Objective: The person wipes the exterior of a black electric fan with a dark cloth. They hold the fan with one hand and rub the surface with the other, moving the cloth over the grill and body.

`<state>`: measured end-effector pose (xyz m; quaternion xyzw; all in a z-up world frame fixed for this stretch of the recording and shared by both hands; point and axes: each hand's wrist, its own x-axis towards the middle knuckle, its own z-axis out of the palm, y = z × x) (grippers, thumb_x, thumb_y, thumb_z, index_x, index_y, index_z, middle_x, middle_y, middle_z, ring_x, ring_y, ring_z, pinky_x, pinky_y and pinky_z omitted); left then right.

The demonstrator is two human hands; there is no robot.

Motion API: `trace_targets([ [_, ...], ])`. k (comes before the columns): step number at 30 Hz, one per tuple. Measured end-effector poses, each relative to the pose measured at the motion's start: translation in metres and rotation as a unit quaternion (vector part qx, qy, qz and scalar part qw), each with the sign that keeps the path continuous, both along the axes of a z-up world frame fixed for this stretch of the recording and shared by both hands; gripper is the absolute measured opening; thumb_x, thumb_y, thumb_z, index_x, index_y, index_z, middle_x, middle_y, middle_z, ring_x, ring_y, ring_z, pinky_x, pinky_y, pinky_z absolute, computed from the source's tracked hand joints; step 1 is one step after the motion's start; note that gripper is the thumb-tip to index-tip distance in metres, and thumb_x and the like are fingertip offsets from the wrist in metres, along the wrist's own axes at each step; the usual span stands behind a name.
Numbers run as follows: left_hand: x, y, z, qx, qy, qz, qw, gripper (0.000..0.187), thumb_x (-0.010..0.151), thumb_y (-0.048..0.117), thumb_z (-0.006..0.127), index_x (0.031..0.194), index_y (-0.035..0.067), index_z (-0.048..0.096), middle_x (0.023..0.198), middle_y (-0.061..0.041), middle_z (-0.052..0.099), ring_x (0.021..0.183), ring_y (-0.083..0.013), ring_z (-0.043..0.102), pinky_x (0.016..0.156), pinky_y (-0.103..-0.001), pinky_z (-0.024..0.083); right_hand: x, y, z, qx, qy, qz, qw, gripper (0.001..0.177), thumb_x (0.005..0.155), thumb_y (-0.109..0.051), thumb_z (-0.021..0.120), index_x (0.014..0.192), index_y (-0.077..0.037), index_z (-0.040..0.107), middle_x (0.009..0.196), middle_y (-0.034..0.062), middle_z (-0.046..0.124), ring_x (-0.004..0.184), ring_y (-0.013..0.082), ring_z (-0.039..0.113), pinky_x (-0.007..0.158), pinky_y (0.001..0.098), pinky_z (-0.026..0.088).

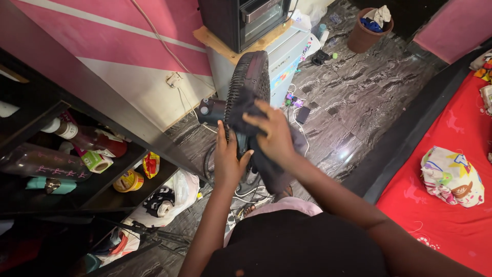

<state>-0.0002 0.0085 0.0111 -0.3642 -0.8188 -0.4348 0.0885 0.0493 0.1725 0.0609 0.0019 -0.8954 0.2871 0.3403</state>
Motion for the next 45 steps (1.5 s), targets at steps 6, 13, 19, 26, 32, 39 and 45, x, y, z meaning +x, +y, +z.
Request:
trace_targets([
  [6,-0.003,-0.005,-0.003,0.106,-0.108,0.009,0.988,0.109,0.075,0.01,0.081,0.162,0.0,0.016,0.152,-0.027,0.044,0.136,-0.0461,0.048,0.106,-0.048,0.049,0.031,-0.031,-0.03,-0.048,-0.042,0.051,0.997,0.065,0.065,0.005,0.069,0.119,-0.03,0.078,0.143,0.0091,0.06,0.126,0.0361,0.059,0.105,0.0418,0.043],
  [13,0.005,-0.003,0.008,-0.004,-0.027,-0.029,0.999,0.09,0.081,0.001,0.077,0.156,-0.007,0.029,0.161,-0.035,0.02,0.142,-0.0551,0.033,0.103,-0.06,0.05,-0.009,0.02,0.008,-0.027,0.018,0.002,0.999,0.067,0.069,0.014,0.061,0.124,-0.021,0.076,0.139,0.0198,0.061,0.125,0.0467,0.059,0.103,0.0513,0.045],
  [19,-0.001,-0.006,-0.002,0.019,-0.034,-0.05,0.998,0.084,0.087,0.008,0.073,0.157,-0.007,0.027,0.163,-0.035,0.011,0.144,-0.057,0.026,0.103,-0.064,0.047,-0.009,0.005,0.016,-0.01,0.022,-0.025,0.999,0.066,0.07,0.012,0.064,0.125,-0.023,0.075,0.14,0.019,0.059,0.116,0.0477,0.061,0.102,0.051,0.046],
  [26,-0.027,-0.019,-0.024,0.111,-0.04,-0.097,0.988,0.061,0.088,0.008,0.045,0.147,-0.007,0.043,0.154,-0.029,0.036,0.136,-0.0476,0.043,0.112,-0.052,0.041,0.026,-0.037,-0.027,-0.062,-0.029,-0.006,0.998,0.067,0.066,0.008,0.069,0.124,-0.026,0.076,0.145,0.0155,0.057,0.124,0.0427,0.059,0.105,0.0472,0.043],
  [32,-0.034,-0.017,-0.031,0.101,-0.01,-0.108,0.989,0.078,0.094,0.048,0.029,0.154,0.001,0.04,0.163,-0.027,0.027,0.145,-0.0495,0.032,0.118,-0.056,0.026,0.053,-0.049,-0.058,-0.038,-0.066,0.027,0.997,0.061,0.07,-0.003,0.074,0.126,-0.025,0.073,0.147,0.0159,0.053,0.128,0.0437,0.053,0.108,0.0487,0.042],
  [39,-0.035,-0.002,-0.02,0.218,-0.088,-0.149,0.96,0.087,0.101,0.065,0.022,0.161,0.001,0.027,0.168,-0.021,0.016,0.155,-0.0386,0.014,0.126,-0.052,0.01,0.081,-0.058,-0.072,-0.07,-0.081,0.052,0.993,0.058,0.072,-0.001,0.072,0.123,-0.027,0.076,0.144,0.0115,0.057,0.122,0.0388,0.058,0.105,0.0461,0.046],
  [45,-0.048,0.027,0.021,-0.009,-0.008,-0.056,0.998,0.067,0.103,0.032,0.062,0.162,0.016,0.034,0.17,-0.017,0.014,0.155,-0.0445,0.011,0.118,-0.067,0.004,0.093,-0.055,-0.093,-0.061,-0.153,0.147,0.975,0.058,0.062,0.006,0.067,0.112,-0.021,0.079,0.128,0.0141,0.065,0.102,0.0439,0.065,0.088,0.051,0.056],
])
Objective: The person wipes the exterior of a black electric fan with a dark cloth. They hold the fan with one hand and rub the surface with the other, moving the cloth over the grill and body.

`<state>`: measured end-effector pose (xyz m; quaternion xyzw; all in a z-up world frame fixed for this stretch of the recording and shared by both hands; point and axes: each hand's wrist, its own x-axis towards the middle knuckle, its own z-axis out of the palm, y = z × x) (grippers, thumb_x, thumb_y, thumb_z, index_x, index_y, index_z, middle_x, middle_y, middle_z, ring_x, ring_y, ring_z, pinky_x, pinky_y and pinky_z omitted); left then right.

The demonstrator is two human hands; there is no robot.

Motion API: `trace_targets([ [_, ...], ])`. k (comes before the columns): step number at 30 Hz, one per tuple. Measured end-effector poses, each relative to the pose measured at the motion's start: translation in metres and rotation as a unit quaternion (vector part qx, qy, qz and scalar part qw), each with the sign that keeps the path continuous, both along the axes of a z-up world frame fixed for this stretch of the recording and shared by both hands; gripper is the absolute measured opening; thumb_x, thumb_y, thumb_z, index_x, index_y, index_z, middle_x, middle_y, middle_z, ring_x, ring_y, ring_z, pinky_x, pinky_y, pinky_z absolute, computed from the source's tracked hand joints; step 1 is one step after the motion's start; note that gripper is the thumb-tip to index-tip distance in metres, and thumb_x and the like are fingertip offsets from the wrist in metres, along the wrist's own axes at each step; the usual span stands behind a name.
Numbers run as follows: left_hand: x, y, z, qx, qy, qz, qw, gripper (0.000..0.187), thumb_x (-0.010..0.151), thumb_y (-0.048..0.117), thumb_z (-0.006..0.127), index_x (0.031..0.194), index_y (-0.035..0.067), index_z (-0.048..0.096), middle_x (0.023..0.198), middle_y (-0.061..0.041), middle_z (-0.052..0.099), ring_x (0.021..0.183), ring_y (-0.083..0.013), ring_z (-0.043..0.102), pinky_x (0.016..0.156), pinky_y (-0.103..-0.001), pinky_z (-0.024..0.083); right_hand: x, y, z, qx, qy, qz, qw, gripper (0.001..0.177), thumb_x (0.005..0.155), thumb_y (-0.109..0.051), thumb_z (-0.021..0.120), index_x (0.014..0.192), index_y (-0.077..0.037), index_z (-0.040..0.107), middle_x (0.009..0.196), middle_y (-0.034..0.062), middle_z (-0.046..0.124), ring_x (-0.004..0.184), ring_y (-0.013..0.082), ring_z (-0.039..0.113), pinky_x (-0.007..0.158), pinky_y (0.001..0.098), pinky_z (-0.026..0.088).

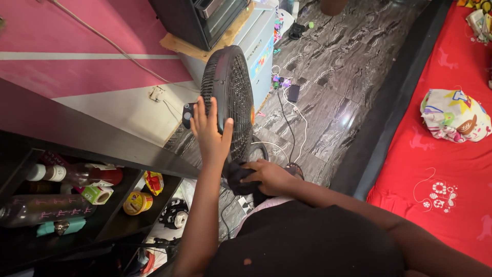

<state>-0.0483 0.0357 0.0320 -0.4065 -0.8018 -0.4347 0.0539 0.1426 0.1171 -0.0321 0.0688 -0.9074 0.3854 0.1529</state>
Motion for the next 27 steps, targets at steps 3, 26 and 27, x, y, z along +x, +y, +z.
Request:
trace_targets([
  [3,-0.008,0.009,-0.009,-0.034,0.047,-0.005,0.998,0.066,0.104,0.031,0.058,0.162,0.013,0.032,0.169,-0.02,0.016,0.154,-0.0467,0.016,0.117,-0.071,0.009,0.005,0.023,0.019,-0.05,-0.015,-0.032,0.998,0.059,0.064,0.008,0.065,0.117,-0.015,0.078,0.126,0.0236,0.064,0.114,0.0521,0.061,0.095,0.0559,0.051],
  [26,0.02,0.024,0.002,-0.05,0.028,0.042,0.997,0.061,0.107,0.022,0.048,0.163,0.01,0.027,0.17,-0.015,0.017,0.155,-0.0422,0.01,0.118,-0.067,0.01,-0.008,0.117,0.005,-0.067,-0.024,-0.145,0.987,0.064,0.073,-0.003,0.068,0.134,-0.02,0.068,0.131,0.0233,0.06,0.125,0.0477,0.056,0.106,0.0538,0.046],
  [27,0.022,0.026,0.002,-0.043,0.023,0.042,0.998,0.061,0.107,0.019,0.048,0.163,0.011,0.027,0.17,-0.015,0.016,0.155,-0.0419,0.009,0.119,-0.067,0.012,-0.017,0.123,0.018,-0.071,0.01,-0.181,0.981,0.065,0.075,-0.01,0.073,0.137,-0.027,0.067,0.138,0.0193,0.056,0.131,0.0446,0.054,0.108,0.052,0.044],
])
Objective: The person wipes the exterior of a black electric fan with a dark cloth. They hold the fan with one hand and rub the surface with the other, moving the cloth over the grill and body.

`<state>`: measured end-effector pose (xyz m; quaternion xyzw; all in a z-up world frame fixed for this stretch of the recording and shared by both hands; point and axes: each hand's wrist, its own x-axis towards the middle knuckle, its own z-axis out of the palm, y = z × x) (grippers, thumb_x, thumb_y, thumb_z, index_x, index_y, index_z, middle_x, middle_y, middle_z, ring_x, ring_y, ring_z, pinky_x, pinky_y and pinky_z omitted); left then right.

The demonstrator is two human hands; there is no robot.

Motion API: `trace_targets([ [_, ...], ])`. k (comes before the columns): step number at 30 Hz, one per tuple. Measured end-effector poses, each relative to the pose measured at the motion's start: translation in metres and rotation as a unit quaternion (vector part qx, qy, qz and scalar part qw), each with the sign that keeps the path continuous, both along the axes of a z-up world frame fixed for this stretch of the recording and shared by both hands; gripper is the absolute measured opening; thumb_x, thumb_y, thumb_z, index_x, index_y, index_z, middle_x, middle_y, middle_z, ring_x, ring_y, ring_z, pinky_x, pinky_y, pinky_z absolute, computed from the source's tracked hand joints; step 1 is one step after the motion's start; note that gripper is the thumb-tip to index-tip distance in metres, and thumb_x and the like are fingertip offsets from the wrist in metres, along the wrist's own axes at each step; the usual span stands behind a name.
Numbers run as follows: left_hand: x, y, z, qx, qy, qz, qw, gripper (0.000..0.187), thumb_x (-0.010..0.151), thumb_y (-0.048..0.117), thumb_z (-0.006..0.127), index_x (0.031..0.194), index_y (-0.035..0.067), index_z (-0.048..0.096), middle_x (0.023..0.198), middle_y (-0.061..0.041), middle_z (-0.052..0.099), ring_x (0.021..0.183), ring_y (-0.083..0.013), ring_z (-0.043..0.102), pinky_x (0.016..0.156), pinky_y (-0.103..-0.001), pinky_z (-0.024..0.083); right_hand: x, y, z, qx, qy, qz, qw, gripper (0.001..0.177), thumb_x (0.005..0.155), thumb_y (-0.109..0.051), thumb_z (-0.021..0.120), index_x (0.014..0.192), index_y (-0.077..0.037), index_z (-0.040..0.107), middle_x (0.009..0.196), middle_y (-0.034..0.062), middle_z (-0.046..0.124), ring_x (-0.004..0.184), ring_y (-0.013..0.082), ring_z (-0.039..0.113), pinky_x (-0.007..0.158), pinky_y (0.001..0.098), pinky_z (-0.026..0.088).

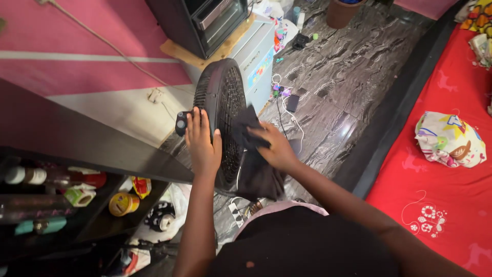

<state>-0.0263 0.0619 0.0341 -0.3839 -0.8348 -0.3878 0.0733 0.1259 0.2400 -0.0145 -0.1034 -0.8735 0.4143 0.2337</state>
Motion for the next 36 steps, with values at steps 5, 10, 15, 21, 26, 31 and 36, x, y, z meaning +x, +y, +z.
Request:
trace_targets([
  [5,0.005,0.007,0.008,-0.025,0.047,0.05,0.997,0.059,0.106,0.015,0.05,0.16,0.005,0.031,0.167,-0.019,0.024,0.153,-0.044,0.017,0.118,-0.065,0.02,-0.043,-0.026,0.063,0.048,0.12,0.087,0.988,0.066,0.069,0.002,0.07,0.129,-0.025,0.072,0.142,0.0149,0.056,0.132,0.04,0.056,0.111,0.0461,0.043],
  [10,-0.002,-0.001,-0.004,-0.026,0.02,0.092,0.995,0.062,0.107,0.03,0.054,0.159,0.006,0.031,0.166,-0.018,0.025,0.152,-0.0442,0.022,0.118,-0.064,0.024,-0.08,0.0,0.065,0.146,0.208,0.139,0.957,0.055,0.07,0.013,0.061,0.116,-0.013,0.076,0.134,0.0226,0.061,0.127,0.0467,0.057,0.105,0.0513,0.046],
  [15,0.002,0.0,0.003,-0.048,-0.006,0.045,0.998,0.067,0.102,0.014,0.054,0.162,0.008,0.026,0.169,-0.018,0.02,0.154,-0.0443,0.015,0.118,-0.065,0.02,-0.105,0.05,0.058,0.144,0.111,0.03,0.983,0.068,0.072,0.008,0.062,0.13,-0.027,0.072,0.135,0.0163,0.061,0.122,0.0439,0.061,0.1,0.0491,0.047],
  [21,0.002,0.004,-0.003,-0.056,0.017,0.087,0.994,0.062,0.1,0.024,0.051,0.157,0.007,0.035,0.168,-0.015,0.025,0.155,-0.0384,0.016,0.12,-0.058,0.019,-0.066,-0.032,0.089,0.118,0.093,0.129,0.98,0.067,0.07,0.013,0.063,0.124,-0.025,0.076,0.138,0.0139,0.062,0.128,0.0356,0.059,0.106,0.0417,0.044],
  [26,0.001,0.001,-0.006,-0.05,0.038,0.078,0.995,0.058,0.103,0.023,0.05,0.157,0.008,0.034,0.166,-0.015,0.026,0.153,-0.0392,0.021,0.117,-0.06,0.025,-0.08,-0.009,0.066,0.115,0.096,0.077,0.986,0.064,0.069,0.012,0.067,0.125,-0.017,0.075,0.136,0.0188,0.06,0.126,0.0444,0.057,0.105,0.0479,0.046],
  [31,0.009,0.005,0.008,-0.015,0.038,0.049,0.998,0.063,0.098,0.009,0.055,0.157,0.005,0.035,0.163,-0.021,0.03,0.149,-0.0452,0.026,0.114,-0.064,0.028,-0.095,0.02,0.065,0.1,0.04,-0.006,0.994,0.066,0.07,0.006,0.066,0.129,-0.022,0.072,0.136,0.0183,0.057,0.114,0.0505,0.061,0.097,0.0529,0.051],
  [36,-0.001,0.002,0.008,0.005,0.033,0.069,0.997,0.063,0.087,0.02,0.059,0.149,0.011,0.047,0.153,-0.013,0.041,0.143,-0.0399,0.037,0.106,-0.062,0.038,-0.073,-0.004,0.071,0.127,0.012,0.019,0.992,0.061,0.067,0.006,0.07,0.123,-0.019,0.075,0.134,0.0216,0.06,0.117,0.0514,0.06,0.098,0.0557,0.05],
])
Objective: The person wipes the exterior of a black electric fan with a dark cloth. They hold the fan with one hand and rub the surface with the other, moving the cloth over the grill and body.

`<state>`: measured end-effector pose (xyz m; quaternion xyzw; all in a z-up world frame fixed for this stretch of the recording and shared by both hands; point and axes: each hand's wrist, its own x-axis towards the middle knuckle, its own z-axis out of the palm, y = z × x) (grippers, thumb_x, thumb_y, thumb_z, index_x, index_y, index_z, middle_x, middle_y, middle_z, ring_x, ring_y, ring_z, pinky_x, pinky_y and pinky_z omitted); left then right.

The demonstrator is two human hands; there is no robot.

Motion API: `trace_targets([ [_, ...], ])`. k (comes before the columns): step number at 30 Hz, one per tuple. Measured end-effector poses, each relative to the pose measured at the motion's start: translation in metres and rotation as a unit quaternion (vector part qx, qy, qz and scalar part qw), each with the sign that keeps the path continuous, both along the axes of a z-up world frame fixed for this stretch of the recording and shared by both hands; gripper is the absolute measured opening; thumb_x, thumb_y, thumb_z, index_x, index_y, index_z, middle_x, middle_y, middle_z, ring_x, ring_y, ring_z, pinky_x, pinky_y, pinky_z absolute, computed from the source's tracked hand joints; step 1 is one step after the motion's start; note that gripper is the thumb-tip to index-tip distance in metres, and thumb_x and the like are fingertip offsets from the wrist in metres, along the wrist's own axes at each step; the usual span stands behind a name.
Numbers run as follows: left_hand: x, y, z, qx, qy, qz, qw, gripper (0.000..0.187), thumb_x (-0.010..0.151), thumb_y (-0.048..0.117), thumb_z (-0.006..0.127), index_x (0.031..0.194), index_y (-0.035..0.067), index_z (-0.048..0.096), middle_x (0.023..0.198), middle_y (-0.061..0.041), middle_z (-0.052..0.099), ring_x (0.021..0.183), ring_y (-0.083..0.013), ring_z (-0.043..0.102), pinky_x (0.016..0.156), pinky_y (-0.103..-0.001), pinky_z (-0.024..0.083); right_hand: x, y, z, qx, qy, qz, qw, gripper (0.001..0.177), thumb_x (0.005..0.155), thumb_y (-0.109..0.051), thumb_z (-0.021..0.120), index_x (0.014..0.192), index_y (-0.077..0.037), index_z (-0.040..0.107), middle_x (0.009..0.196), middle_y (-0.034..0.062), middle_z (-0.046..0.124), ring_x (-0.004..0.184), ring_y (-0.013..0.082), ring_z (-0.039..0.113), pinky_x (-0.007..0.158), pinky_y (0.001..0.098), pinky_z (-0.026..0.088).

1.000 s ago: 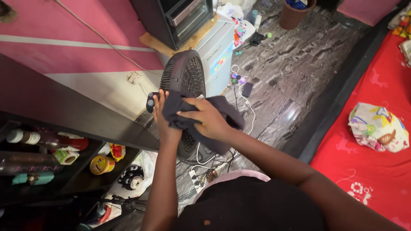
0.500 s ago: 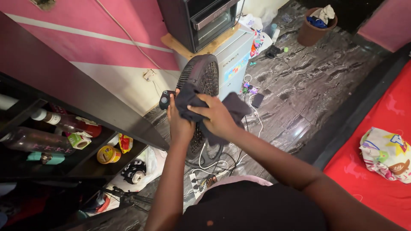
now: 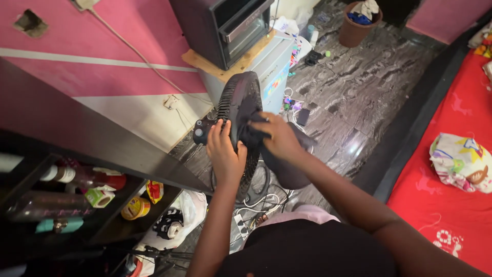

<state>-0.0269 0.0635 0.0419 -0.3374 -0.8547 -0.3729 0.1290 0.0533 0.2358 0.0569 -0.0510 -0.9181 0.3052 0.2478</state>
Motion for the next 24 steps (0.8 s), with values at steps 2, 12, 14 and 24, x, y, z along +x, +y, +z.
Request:
trace_targets([
  [2,-0.011,-0.002,-0.007,0.028,0.034,0.005,0.999,0.064,0.08,0.021,0.062,0.142,0.013,0.053,0.145,-0.011,0.047,0.136,-0.0375,0.043,0.107,-0.058,0.039,0.008,-0.02,-0.004,-0.031,0.0,-0.001,1.0,0.063,0.067,0.007,0.07,0.123,-0.022,0.076,0.136,0.0184,0.061,0.121,0.0474,0.06,0.1,0.0515,0.049],
  [12,-0.003,0.007,0.022,0.072,-0.042,-0.003,0.997,0.053,0.078,0.012,0.059,0.131,0.01,0.057,0.139,-0.016,0.048,0.137,-0.0468,0.042,0.102,-0.068,0.037,-0.049,0.055,-0.044,-0.094,0.08,-0.011,0.992,0.058,0.068,0.014,0.063,0.119,-0.012,0.076,0.128,0.0223,0.063,0.117,0.0508,0.06,0.101,0.0519,0.05],
  [14,-0.002,0.014,0.027,0.056,-0.02,0.028,0.998,0.054,0.072,0.014,0.06,0.127,0.012,0.058,0.134,-0.013,0.05,0.13,-0.0427,0.048,0.099,-0.065,0.041,-0.05,0.064,-0.035,-0.084,0.072,-0.009,0.994,0.059,0.071,0.01,0.064,0.122,-0.017,0.076,0.13,0.0194,0.062,0.118,0.0484,0.06,0.1,0.0503,0.051],
  [24,-0.034,0.035,0.02,-0.02,0.001,0.128,0.992,0.062,0.062,0.025,0.077,0.121,0.014,0.065,0.131,-0.01,0.057,0.12,-0.0379,0.058,0.087,-0.059,0.051,-0.065,0.06,-0.01,-0.033,0.123,0.12,0.985,0.062,0.068,0.012,0.062,0.111,-0.029,0.081,0.136,0.0083,0.064,0.127,0.0372,0.058,0.108,0.0459,0.043],
])
